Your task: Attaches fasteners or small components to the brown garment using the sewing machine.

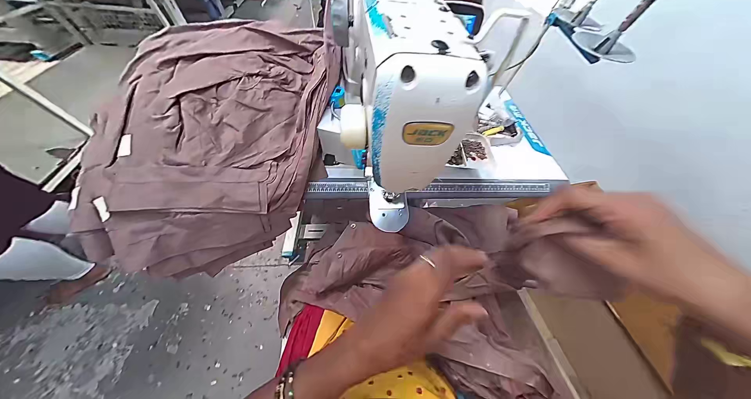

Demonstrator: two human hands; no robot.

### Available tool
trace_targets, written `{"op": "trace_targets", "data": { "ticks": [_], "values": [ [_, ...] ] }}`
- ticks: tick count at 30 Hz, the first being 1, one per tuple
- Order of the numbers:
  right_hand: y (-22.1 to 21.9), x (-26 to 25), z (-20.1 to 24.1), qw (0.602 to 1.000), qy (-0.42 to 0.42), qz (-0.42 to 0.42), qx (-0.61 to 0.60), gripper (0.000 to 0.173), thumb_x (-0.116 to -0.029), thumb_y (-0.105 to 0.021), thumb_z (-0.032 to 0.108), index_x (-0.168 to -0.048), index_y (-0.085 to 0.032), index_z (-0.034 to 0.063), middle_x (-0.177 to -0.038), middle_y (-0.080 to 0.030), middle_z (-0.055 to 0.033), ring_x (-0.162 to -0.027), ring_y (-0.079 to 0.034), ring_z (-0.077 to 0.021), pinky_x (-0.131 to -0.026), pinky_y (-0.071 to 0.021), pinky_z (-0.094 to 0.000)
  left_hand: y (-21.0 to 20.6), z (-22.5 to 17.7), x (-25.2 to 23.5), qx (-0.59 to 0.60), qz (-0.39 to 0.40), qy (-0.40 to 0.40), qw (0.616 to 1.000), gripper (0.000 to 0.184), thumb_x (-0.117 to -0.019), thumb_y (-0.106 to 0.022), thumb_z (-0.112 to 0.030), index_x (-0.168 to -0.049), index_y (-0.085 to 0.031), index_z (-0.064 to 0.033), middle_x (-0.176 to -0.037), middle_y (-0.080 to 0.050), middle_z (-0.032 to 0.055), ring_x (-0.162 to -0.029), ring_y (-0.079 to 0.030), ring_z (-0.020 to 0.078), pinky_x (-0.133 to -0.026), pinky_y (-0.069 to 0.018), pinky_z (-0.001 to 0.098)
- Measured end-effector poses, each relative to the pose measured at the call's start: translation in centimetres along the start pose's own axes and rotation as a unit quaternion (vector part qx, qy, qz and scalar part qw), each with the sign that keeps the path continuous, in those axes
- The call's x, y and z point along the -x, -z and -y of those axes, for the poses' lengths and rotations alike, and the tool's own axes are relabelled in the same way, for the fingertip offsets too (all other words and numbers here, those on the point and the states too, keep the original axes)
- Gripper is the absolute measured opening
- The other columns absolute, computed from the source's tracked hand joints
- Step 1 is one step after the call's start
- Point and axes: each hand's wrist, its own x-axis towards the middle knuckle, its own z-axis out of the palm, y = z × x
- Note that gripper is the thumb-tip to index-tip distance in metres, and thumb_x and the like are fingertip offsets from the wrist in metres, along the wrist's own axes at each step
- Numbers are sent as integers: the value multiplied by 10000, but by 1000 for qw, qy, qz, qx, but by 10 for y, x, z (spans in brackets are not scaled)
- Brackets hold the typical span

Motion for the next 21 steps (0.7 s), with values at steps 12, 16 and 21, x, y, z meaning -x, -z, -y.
{"op": "trace_targets", "data": {
  "ticks": [12,16,21],
  "values": [
    [-41,-41,41,940,106,90,-310,242,-1019,-618,312,-960,-677,85,-731,-671,83,-611,-583,111,-548,-487,-56,80,-2,17,278,29,-1,960,361,-1075,-478,-420,-914,-593,-118,-778,-550,-111,-733,-509,-142,-660,-409,45],
    [-158,-33,26,940,6,140,-310,286,-1048,-569,262,-966,-699,20,-701,-650,-45,-594,-600,-86,-570,-498,-268,127,47,62,-135,104,147,974,330,-1015,-594,-393,-988,-752,-104,-813,-723,30,-737,-689,132,-689,-571,379],
    [-199,-36,25,956,-58,42,-283,306,-1047,-552,261,-980,-749,36,-748,-693,-43,-637,-620,-73,-617,-515,-263,90,71,75,-70,10,244,967,344,-999,-613,-371,-1051,-720,-48,-931,-712,42,-895,-669,129,-866,-543,386]
  ]
}}
